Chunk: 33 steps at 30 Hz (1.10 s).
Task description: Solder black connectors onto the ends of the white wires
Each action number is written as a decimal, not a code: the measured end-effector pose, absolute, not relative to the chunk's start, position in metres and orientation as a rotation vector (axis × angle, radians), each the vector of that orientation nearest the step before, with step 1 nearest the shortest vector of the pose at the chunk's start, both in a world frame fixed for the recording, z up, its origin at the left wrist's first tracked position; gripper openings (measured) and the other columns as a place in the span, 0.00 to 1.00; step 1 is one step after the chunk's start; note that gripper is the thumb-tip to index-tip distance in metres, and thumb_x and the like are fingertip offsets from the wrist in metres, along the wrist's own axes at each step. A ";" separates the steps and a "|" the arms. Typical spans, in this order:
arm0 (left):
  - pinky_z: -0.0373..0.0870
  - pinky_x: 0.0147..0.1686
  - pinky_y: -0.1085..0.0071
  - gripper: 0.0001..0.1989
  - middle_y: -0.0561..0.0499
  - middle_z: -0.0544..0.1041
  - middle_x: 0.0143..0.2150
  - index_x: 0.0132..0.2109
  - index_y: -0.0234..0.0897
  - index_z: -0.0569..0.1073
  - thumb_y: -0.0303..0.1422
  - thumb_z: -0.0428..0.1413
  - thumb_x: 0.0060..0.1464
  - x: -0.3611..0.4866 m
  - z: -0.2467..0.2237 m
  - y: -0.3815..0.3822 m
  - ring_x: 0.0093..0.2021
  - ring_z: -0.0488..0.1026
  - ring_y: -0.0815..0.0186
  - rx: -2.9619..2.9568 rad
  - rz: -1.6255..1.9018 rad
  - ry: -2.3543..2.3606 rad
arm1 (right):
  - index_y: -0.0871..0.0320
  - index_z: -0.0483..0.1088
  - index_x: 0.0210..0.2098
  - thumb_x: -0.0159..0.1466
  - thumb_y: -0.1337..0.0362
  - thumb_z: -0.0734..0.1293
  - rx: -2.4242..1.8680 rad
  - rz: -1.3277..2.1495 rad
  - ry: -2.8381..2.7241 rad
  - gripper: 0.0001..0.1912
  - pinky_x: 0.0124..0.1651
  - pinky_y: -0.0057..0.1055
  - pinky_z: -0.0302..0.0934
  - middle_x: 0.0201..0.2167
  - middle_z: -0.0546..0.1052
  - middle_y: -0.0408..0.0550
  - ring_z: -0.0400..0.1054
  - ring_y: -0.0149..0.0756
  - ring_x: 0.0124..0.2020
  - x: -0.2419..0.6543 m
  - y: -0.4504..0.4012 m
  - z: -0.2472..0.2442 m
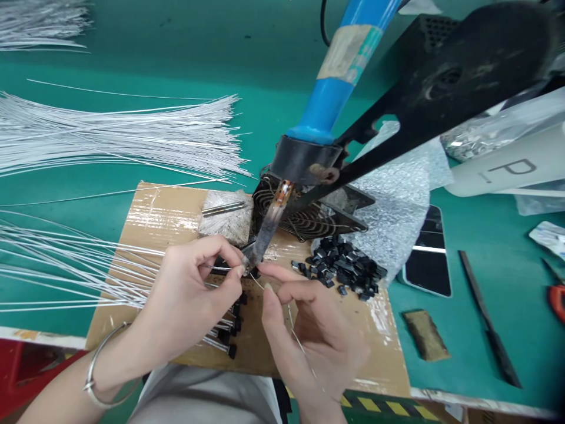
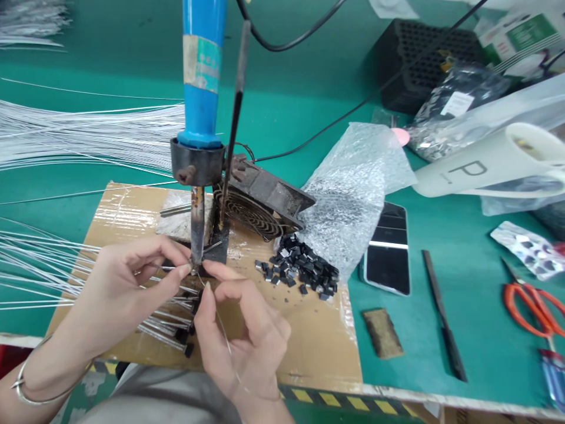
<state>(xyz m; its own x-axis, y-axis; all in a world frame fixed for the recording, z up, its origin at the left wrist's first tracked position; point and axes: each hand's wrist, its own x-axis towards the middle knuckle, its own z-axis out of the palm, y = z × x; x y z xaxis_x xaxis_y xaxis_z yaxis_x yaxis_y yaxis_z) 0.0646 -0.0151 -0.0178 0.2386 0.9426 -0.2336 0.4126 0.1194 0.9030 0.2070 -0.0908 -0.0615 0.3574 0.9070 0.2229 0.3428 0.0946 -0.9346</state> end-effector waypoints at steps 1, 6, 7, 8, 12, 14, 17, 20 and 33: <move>0.67 0.27 0.69 0.06 0.48 0.83 0.31 0.30 0.38 0.76 0.30 0.56 0.54 0.064 -0.017 -0.015 0.31 0.76 0.63 1.471 0.643 1.344 | 0.53 0.71 0.34 0.68 0.71 0.71 -1.474 0.618 -1.194 0.08 0.46 0.32 0.78 0.46 0.88 0.49 0.85 0.38 0.45 0.207 -0.091 -0.061; 0.64 0.26 0.68 0.06 0.47 0.83 0.31 0.30 0.38 0.76 0.31 0.56 0.54 0.063 -0.017 -0.015 0.31 0.75 0.62 1.485 0.633 1.343 | 0.53 0.70 0.34 0.68 0.70 0.71 -1.477 0.604 -1.206 0.08 0.45 0.32 0.78 0.46 0.88 0.49 0.85 0.38 0.44 0.207 -0.091 -0.060; 0.63 0.25 0.68 0.06 0.47 0.83 0.31 0.30 0.38 0.76 0.31 0.56 0.54 0.063 -0.017 -0.015 0.31 0.75 0.61 1.489 0.629 1.347 | 0.53 0.70 0.34 0.68 0.71 0.71 -1.473 0.598 -1.213 0.08 0.45 0.33 0.79 0.45 0.88 0.49 0.85 0.39 0.44 0.207 -0.091 -0.060; 0.63 0.25 0.68 0.06 0.47 0.83 0.31 0.31 0.38 0.76 0.31 0.56 0.54 0.063 -0.017 -0.015 0.32 0.75 0.61 1.491 0.627 1.348 | 0.53 0.70 0.34 0.68 0.71 0.71 -1.468 0.593 -1.218 0.08 0.44 0.33 0.79 0.45 0.88 0.50 0.85 0.40 0.44 0.208 -0.091 -0.060; 0.63 0.26 0.68 0.06 0.47 0.83 0.32 0.31 0.39 0.76 0.31 0.56 0.54 0.063 -0.018 -0.016 0.31 0.75 0.62 1.489 0.630 1.350 | 0.53 0.71 0.34 0.68 0.72 0.71 -1.448 0.585 -1.218 0.08 0.44 0.33 0.79 0.45 0.88 0.50 0.85 0.41 0.46 0.207 -0.091 -0.061; 0.63 0.26 0.68 0.06 0.47 0.83 0.32 0.30 0.39 0.76 0.31 0.56 0.54 0.063 -0.018 -0.016 0.33 0.76 0.61 1.482 0.625 1.354 | 0.53 0.71 0.34 0.68 0.72 0.70 -1.445 0.583 -1.212 0.09 0.43 0.33 0.79 0.44 0.88 0.50 0.85 0.41 0.46 0.207 -0.091 -0.061; 0.64 0.27 0.67 0.06 0.46 0.83 0.32 0.30 0.39 0.76 0.32 0.56 0.54 0.063 -0.018 -0.015 0.35 0.78 0.59 1.466 0.615 1.353 | 0.53 0.71 0.34 0.68 0.71 0.71 -1.450 0.578 -1.204 0.08 0.44 0.32 0.79 0.45 0.88 0.48 0.85 0.39 0.46 0.206 -0.091 -0.062; 0.65 0.27 0.66 0.06 0.47 0.83 0.31 0.30 0.39 0.76 0.32 0.56 0.54 0.063 -0.018 -0.015 0.35 0.78 0.59 1.468 0.602 1.349 | 0.53 0.71 0.35 0.68 0.71 0.71 -1.455 0.577 -1.212 0.08 0.45 0.32 0.79 0.45 0.88 0.49 0.85 0.39 0.45 0.206 -0.091 -0.062; 0.65 0.27 0.67 0.06 0.46 0.84 0.33 0.31 0.38 0.76 0.32 0.56 0.54 0.062 -0.019 -0.016 0.36 0.80 0.58 1.472 0.619 1.344 | 0.53 0.72 0.34 0.66 0.73 0.72 -1.452 0.540 -1.229 0.09 0.44 0.33 0.79 0.44 0.87 0.49 0.85 0.42 0.45 0.205 -0.091 -0.062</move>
